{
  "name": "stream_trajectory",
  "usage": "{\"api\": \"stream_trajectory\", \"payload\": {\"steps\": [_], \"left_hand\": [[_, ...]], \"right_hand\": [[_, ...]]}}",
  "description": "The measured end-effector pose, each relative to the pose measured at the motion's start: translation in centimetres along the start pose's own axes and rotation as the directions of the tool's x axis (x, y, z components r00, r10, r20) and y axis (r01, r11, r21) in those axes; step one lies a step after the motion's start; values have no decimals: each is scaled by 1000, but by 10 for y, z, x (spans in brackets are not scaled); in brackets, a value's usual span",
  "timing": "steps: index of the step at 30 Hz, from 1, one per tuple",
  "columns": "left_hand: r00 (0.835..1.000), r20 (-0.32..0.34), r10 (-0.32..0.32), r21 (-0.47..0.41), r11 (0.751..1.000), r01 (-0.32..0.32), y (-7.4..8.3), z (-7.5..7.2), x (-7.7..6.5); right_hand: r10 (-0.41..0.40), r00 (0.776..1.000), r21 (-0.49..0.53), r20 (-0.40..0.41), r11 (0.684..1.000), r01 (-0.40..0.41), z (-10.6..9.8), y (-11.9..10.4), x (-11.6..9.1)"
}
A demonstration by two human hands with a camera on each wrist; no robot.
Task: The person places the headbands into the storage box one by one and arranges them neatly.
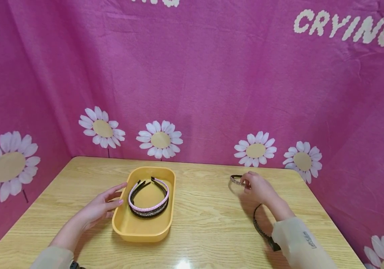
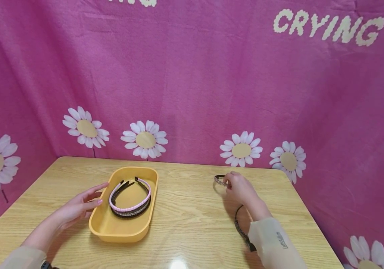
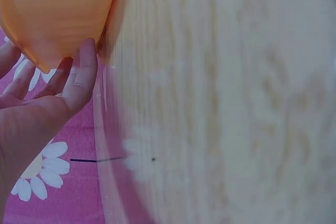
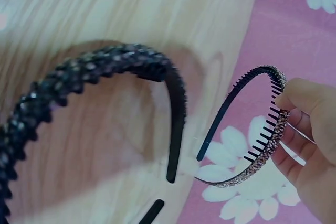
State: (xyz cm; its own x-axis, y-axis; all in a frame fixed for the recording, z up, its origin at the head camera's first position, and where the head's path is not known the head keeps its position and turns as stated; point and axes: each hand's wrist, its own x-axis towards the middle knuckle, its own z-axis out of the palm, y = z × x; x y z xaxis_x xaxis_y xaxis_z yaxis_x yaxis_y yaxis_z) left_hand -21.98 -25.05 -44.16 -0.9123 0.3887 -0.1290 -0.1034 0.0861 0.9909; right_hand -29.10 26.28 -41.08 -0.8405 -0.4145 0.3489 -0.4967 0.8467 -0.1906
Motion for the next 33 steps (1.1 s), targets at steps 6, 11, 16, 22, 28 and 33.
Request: {"api": "stream_trajectory", "payload": {"steps": [6,11,16,22,28,33], "left_hand": [[1000,0,0,10,1000,0,1,0,0],[1000,-7,3,13,1000,-3,3,1,0],[1000,-13,9,22,1000,-9,4,2,0],[1000,-17,1,9,1000,-1,3,2,-1],[1000,-10,2,1,1000,-2,3,2,0],[1000,-18,-4,3,1000,4,3,2,0]], "right_hand": [[-21,1000,9,-4,1000,21,-13,-10,2],[-74,996,-5,-47,997,73,-23,-16,3],[-131,985,25,-110,991,135,-35,-23,4],[-185,968,36,-169,980,194,-50,-35,5],[-239,942,33,-237,967,254,-62,-47,7],[-262,929,57,-260,957,286,-72,-63,10]]}}
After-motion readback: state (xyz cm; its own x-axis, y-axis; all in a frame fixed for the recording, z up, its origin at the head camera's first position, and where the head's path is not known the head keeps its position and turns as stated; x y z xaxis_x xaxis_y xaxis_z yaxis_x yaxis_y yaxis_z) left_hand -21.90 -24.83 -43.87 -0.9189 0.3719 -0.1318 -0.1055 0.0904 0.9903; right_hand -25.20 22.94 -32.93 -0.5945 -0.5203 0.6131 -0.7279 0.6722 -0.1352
